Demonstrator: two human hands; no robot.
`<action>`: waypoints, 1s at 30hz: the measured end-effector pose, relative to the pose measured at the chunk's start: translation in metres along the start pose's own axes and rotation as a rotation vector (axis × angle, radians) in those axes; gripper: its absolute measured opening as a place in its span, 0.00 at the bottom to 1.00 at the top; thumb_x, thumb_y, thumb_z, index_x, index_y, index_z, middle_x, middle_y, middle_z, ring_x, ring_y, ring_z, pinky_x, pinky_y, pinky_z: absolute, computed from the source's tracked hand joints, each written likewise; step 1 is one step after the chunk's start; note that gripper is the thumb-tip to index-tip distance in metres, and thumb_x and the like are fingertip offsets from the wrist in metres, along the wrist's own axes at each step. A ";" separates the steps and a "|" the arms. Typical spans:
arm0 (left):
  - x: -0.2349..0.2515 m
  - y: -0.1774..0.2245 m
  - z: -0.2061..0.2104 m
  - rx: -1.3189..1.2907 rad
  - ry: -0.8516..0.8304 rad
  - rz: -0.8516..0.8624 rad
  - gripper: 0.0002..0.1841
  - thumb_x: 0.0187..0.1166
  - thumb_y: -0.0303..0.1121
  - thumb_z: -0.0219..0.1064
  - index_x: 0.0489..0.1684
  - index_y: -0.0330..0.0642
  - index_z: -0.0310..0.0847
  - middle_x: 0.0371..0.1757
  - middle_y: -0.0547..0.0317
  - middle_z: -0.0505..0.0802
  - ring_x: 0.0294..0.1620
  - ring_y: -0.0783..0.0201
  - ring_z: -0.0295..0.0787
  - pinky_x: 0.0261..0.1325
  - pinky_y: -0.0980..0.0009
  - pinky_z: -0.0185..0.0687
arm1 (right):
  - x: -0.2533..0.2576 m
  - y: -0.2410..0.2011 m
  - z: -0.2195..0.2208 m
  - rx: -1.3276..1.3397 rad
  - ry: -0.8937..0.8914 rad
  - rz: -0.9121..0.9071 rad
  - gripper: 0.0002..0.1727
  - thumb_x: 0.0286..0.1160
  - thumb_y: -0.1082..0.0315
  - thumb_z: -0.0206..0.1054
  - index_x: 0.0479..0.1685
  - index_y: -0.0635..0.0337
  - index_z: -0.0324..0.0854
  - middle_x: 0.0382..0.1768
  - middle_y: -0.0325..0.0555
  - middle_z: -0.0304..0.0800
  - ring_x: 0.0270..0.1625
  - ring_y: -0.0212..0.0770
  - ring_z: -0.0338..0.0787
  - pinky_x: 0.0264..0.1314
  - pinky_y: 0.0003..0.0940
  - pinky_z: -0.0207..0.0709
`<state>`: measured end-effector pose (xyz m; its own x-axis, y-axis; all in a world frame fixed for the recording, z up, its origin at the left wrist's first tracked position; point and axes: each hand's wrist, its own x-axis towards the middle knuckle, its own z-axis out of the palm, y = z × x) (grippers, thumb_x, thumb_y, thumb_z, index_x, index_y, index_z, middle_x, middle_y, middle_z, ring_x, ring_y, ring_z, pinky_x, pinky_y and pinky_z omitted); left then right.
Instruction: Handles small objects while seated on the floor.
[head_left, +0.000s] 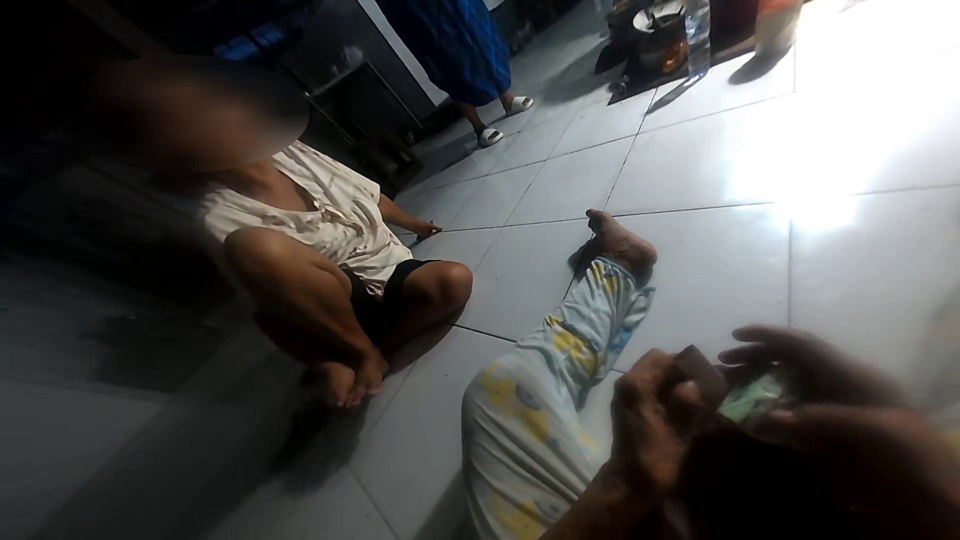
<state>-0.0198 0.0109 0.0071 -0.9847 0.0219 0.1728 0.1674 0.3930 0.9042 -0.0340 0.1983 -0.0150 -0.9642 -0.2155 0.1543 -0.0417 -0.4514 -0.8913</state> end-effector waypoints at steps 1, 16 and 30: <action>0.000 0.000 0.000 0.069 0.000 0.011 0.17 0.79 0.45 0.65 0.34 0.38 0.88 0.26 0.65 0.85 0.26 0.76 0.79 0.33 0.75 0.79 | 0.000 0.000 -0.001 0.002 0.012 0.014 0.35 0.49 0.74 0.67 0.68 0.49 0.84 0.55 0.44 0.92 0.47 0.38 0.93 0.40 0.29 0.89; -0.004 0.008 0.003 0.158 -0.206 0.152 0.18 0.79 0.45 0.65 0.42 0.38 0.90 0.34 0.59 0.89 0.34 0.70 0.85 0.39 0.70 0.82 | -0.002 0.008 -0.002 -0.131 0.013 -0.041 0.28 0.51 0.71 0.70 0.61 0.47 0.88 0.48 0.43 0.93 0.40 0.35 0.93 0.38 0.27 0.89; -0.006 0.003 -0.003 0.115 -0.281 0.105 0.18 0.76 0.43 0.66 0.48 0.37 0.90 0.40 0.58 0.92 0.42 0.69 0.88 0.47 0.67 0.84 | -0.001 0.004 0.002 -0.270 -0.050 -0.221 0.09 0.59 0.63 0.72 0.39 0.47 0.90 0.33 0.36 0.89 0.33 0.31 0.89 0.33 0.25 0.86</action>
<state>-0.0133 0.0090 0.0106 -0.9398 0.3146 0.1333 0.2778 0.4765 0.8341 -0.0329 0.1946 -0.0175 -0.9105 -0.1830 0.3707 -0.3221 -0.2483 -0.9136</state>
